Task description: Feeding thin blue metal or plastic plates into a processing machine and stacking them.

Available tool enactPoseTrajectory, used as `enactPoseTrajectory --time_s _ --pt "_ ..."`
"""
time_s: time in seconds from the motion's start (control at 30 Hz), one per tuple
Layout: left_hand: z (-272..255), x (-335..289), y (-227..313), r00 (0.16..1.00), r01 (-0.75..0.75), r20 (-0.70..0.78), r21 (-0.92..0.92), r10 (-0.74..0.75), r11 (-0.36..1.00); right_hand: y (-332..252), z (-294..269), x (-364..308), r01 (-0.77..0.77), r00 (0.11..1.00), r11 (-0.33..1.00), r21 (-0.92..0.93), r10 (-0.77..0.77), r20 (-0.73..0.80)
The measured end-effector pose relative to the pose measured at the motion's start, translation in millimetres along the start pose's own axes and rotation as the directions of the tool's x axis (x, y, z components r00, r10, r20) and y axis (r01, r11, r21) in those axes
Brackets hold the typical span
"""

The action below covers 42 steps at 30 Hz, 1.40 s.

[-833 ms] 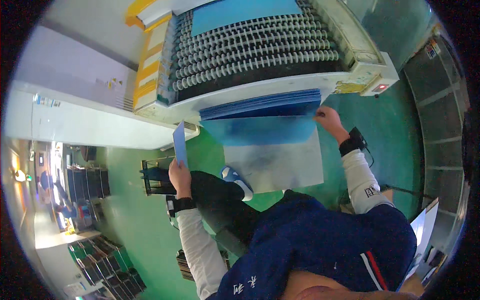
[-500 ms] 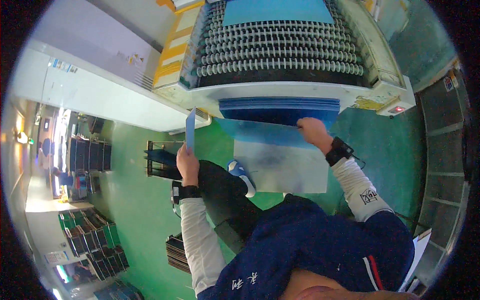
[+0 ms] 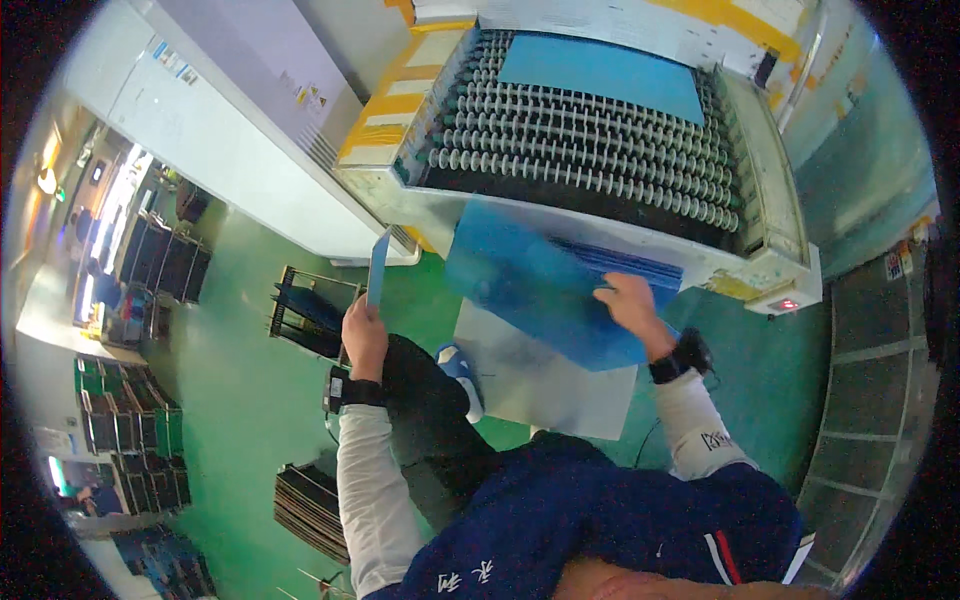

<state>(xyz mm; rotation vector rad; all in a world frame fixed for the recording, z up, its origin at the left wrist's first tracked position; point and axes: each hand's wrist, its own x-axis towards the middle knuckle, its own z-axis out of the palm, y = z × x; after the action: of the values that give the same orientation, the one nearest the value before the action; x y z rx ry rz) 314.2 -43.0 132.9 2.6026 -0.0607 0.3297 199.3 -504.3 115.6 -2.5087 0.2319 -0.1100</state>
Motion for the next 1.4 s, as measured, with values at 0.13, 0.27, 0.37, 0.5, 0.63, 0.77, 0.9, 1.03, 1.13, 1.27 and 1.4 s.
enactPoseTrajectory --time_s 0.13,0.27,0.37,0.5,0.63,0.77,0.9,1.03,1.13,1.27,1.4 --pt "-2.5 2.6 1.1 0.999 0.029 0.017 0.009 -0.029 1.0 17.1 -82.4 -12.6 -0.098 0.962 0.719 0.688 0.244 -0.118" --pt "1.2 5.5 2.6 0.999 0.035 0.025 0.014 -0.035 0.999 47.6 -95.6 -18.8 0.015 0.87 0.702 0.712 0.341 -0.355" --pt "2.0 8.4 4.6 0.996 0.054 0.063 0.07 -0.058 0.996 72.6 -86.3 -21.4 -0.057 0.969 0.785 0.617 0.192 -0.154" --pt "2.5 6.3 -4.4 0.999 0.041 0.002 0.016 -0.041 0.999 8.1 -57.2 -10.0 -0.107 0.973 0.352 0.93 0.231 0.024" --pt "-5.1 4.8 8.5 1.0 0.024 0.006 0.018 -0.024 1.0 8.2 -22.4 5.5 -0.164 0.906 -0.219 0.962 0.351 0.234" --pt "-5.1 6.5 2.3 0.998 0.04 0.044 0.045 -0.042 0.998 9.2 -0.3 15.0 -0.096 0.94 0.084 0.992 0.335 0.062" --pt "-4.5 7.4 -1.2 0.995 0.06 0.073 0.03 -0.062 0.998 0.5 2.8 27.1 -0.124 0.904 -0.346 0.93 0.346 0.25" --pt "-3.4 6.8 -0.6 0.994 0.06 0.086 0.043 -0.063 0.997 -5.1 20.7 19.7 -0.149 0.932 -0.273 0.95 0.281 0.227" --pt "-1.2 8.8 -10.6 0.995 0.041 0.084 0.049 -0.045 0.998 -9.3 31.7 19.6 -0.167 0.893 -0.484 0.859 0.295 0.34" --pt "0.7 10.1 -4.3 0.988 0.111 0.104 0.047 -0.115 0.993 -21.9 22.3 20.9 -0.152 0.895 -0.47 0.869 0.308 0.323" --pt "0.4 11.4 -5.5 0.992 0.047 0.115 0.063 -0.054 0.997 -23.0 22.8 22.2 -0.151 0.884 -0.471 0.869 0.33 0.333"
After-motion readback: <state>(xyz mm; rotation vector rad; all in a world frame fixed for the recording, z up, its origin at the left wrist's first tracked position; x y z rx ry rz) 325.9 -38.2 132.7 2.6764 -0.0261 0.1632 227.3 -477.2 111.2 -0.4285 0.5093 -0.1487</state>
